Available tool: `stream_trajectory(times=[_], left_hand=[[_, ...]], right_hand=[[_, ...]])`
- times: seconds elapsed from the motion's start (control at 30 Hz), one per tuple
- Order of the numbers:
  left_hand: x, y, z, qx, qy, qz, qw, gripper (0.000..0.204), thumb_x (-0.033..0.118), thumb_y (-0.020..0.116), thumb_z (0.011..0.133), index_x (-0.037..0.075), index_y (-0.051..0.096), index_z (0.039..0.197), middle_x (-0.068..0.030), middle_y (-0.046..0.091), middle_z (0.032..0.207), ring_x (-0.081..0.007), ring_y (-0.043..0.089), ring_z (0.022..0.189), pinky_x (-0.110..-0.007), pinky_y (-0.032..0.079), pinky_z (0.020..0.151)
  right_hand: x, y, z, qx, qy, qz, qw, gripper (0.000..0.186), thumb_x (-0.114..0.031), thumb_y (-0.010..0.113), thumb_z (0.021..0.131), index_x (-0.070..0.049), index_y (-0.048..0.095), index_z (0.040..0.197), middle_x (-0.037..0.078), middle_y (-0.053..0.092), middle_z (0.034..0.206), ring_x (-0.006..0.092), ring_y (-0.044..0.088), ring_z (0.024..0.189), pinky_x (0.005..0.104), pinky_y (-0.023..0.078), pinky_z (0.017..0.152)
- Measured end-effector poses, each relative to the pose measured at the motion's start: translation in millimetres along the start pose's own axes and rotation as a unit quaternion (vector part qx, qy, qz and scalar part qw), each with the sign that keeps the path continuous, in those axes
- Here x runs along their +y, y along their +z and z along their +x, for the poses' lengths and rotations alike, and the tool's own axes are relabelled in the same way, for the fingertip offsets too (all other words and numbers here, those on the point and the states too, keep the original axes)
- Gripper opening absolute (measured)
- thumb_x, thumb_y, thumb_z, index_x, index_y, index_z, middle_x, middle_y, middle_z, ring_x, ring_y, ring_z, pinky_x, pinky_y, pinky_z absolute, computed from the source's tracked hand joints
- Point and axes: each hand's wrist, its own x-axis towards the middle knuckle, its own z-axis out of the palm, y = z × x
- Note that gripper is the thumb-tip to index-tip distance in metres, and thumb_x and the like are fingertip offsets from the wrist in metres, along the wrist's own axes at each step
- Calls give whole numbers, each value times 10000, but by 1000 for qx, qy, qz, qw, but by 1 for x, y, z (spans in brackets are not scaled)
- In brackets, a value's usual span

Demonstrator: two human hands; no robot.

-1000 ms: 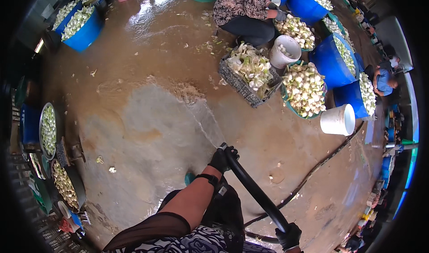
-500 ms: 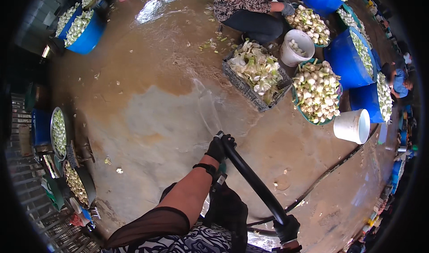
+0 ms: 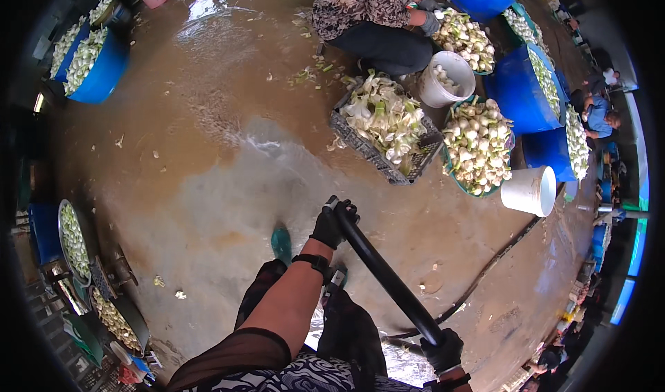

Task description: The recorder uses a high-pressure water hose to wash the floor and large containers in a vegetable processing facility.

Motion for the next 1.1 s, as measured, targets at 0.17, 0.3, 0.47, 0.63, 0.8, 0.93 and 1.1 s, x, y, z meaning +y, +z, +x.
stream_trajectory(times=[0.17, 0.3, 0.47, 0.63, 0.8, 0.93, 1.1], left_hand=[[47, 29, 18, 25, -1, 31, 999, 208, 256, 453, 819, 55, 421, 779, -58, 444, 681, -185, 480, 622, -330, 427, 585], [89, 18, 22, -5, 8, 7, 1000, 254, 292, 427, 836, 43, 443, 793, -63, 451, 681, -191, 476, 615, -316, 429, 598], [134, -6, 9, 68, 73, -65, 993, 282, 327, 431, 838, 46, 451, 849, -51, 464, 676, -194, 478, 628, -327, 434, 631], [190, -28, -9, 50, 135, -109, 984, 319, 360, 459, 812, 42, 458, 836, -53, 463, 682, -199, 479, 659, -329, 433, 646], [237, -26, -43, 63, 198, -141, 968, 282, 334, 461, 822, 52, 454, 817, -51, 468, 669, -202, 488, 643, -342, 444, 633], [270, -34, -67, 54, 234, -163, 957, 291, 332, 462, 835, 41, 463, 836, -54, 477, 678, -200, 503, 659, -341, 452, 646], [308, -34, -108, -33, 295, -169, 940, 305, 331, 466, 844, 26, 469, 857, -50, 477, 686, -188, 507, 669, -324, 451, 647]], right_hand=[[-52, 4, 9, 8, 30, 21, 999, 293, -262, 737, 531, -45, 575, 639, 122, 585, 572, 274, 596, 539, 357, 475, 528], [-72, 9, 36, 20, -9, 24, 999, 260, -274, 722, 534, -70, 588, 625, 115, 590, 607, 284, 595, 584, 371, 476, 558], [-121, -3, 80, 0, -81, -48, 996, 310, -247, 745, 507, -50, 546, 640, 131, 574, 596, 306, 584, 572, 380, 472, 544], [-166, -5, 113, 12, -182, -48, 982, 305, -272, 749, 502, -77, 531, 588, 112, 553, 582, 307, 559, 550, 388, 465, 541], [-215, -4, 124, -8, -239, -40, 970, 320, -269, 757, 496, -74, 527, 603, 108, 559, 597, 302, 563, 551, 386, 463, 537], [-249, 0, 127, -29, -271, -59, 960, 320, -256, 759, 502, -64, 527, 613, 110, 562, 610, 296, 567, 561, 382, 459, 536], [-278, 12, 132, -77, -285, -51, 954, 350, -291, 780, 500, -66, 547, 633, 108, 569, 639, 292, 567, 587, 387, 457, 564]])
